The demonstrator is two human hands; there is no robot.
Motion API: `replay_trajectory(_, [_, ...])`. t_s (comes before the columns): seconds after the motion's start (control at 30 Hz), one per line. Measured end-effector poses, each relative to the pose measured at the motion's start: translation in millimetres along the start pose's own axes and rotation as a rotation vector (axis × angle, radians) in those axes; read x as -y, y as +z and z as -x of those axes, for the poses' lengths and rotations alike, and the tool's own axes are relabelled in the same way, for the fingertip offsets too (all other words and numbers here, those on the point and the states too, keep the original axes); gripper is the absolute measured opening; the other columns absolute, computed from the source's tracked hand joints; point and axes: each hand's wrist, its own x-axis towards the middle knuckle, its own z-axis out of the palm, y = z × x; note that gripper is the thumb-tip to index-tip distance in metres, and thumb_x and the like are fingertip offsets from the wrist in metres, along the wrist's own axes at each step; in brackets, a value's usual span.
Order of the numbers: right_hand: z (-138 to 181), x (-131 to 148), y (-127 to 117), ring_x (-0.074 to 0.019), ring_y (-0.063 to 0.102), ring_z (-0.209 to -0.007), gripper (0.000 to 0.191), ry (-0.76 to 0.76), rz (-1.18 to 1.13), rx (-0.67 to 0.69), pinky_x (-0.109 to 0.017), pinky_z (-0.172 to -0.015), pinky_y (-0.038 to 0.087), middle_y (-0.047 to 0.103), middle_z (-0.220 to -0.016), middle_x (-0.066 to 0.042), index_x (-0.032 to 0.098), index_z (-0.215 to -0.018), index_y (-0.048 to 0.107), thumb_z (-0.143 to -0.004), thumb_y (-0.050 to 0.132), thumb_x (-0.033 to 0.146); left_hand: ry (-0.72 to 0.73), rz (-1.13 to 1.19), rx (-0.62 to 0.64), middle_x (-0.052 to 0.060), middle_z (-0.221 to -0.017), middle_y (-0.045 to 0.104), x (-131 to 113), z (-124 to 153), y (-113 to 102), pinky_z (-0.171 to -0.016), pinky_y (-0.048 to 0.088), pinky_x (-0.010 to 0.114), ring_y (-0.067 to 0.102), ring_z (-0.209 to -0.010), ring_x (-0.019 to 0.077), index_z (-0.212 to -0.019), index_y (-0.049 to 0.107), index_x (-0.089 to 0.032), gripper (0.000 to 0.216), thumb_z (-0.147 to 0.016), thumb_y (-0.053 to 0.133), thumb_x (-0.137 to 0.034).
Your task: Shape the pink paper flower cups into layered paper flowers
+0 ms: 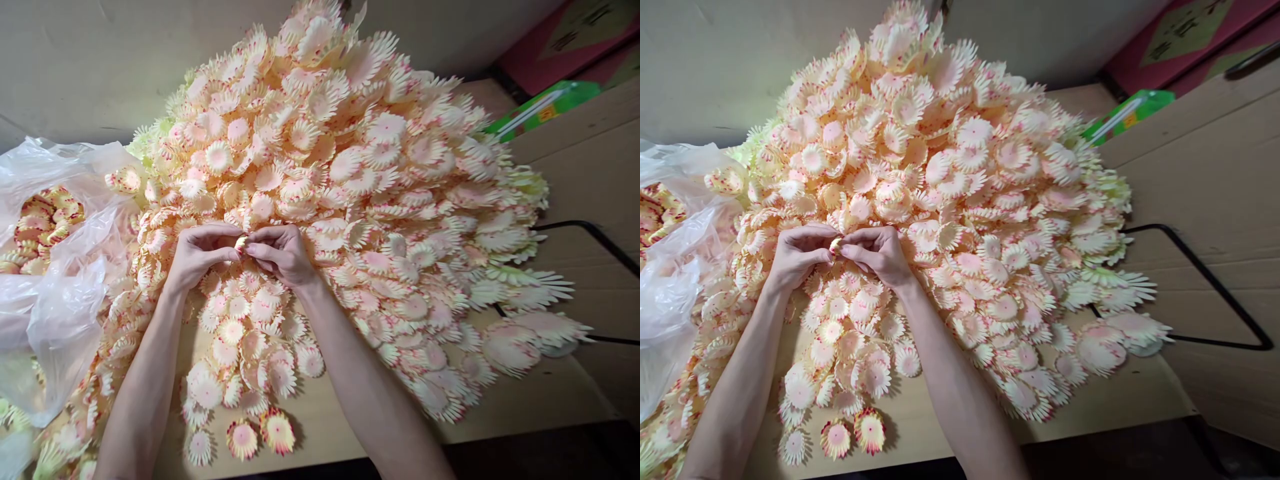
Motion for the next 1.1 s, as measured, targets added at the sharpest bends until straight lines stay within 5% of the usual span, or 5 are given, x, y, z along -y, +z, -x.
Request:
replay_trajectory(0.4, [-0.3, 7.9, -2.9, -0.0007, 0.020, -0.030, 0.007, 0.039, -0.106, 0.002, -0.019, -0.034, 0.010, 0.040, -0.037, 0.010, 0.016, -0.061, 0.069, -0.059, 0.072, 0.022, -0.084, 0.137, -0.188, 0.002, -0.076, 0.077, 1.7, 0.9, 2.1, -0.049, 0.051, 0.017, 0.065, -0.058, 0.0085, -0.078, 0.078, -0.023, 0.025, -0.059, 0.090, -0.034])
replay_trajectory(0.57, [0.9, 14.2, -7.2, -0.0017, 0.018, -0.028, 0.031, -0.092, -0.303, -0.021, -0.021, -0.039, 0.029, 0.026, -0.031, 0.012, 0.020, -0.047, 0.045, -0.064, 0.070, 0.028, 0.039, 0.246, -0.334, -0.001, -0.080, 0.074, 2.8, -3.6, -5.1, -0.054, 0.055, 0.015, 0.068, -0.070, 0.0091, -0.080, 0.075, -0.024, 0.026, -0.063, 0.088, -0.039])
replay_trajectory(0.77, [0.1, 13.2, -3.4, -0.0036, 0.028, -0.026, 0.021, -0.064, -0.253, -0.015, -0.021, -0.037, 0.024, 0.042, -0.032, 0.009, 0.019, -0.059, 0.064, -0.070, 0.074, 0.035, -0.023, 0.228, -0.117, 0.001, -0.092, 0.077, 4.6, -1.5, -5.6, -0.068, 0.062, 0.027, 0.072, -0.082, 0.0161, -0.099, 0.075, -0.029, 0.043, -0.059, 0.090, -0.032])
replay_trajectory(0.9, [0.8, 7.1, -0.6, -0.0028, 0.030, -0.028, 0.017, -0.014, -0.083, 0.017, -0.020, -0.032, 0.014, 0.049, -0.036, 0.007, 0.017, -0.065, 0.072, -0.069, 0.078, 0.032, -0.013, 0.154, -0.047, 0.004, -0.098, 0.076, 7.6, -0.2, -5.2, -0.074, 0.059, 0.026, 0.071, -0.086, 0.0153, -0.089, 0.079, -0.024, 0.033, -0.058, 0.091, -0.025])
replay_trajectory(1.1, [1.6, 4.5, 2.5, -0.0026, 0.034, -0.032, 0.014, -0.035, 0.010, 0.014, -0.018, -0.033, 0.022, 0.052, -0.042, 0.006, 0.017, -0.070, 0.076, -0.069, 0.080, 0.030, 0.020, 0.055, 0.020, 0.007, -0.097, 0.076, 7.7, -0.4, -5.9, -0.078, 0.056, 0.026, 0.069, -0.090, 0.0161, -0.087, 0.081, -0.023, 0.029, -0.060, 0.089, -0.019])
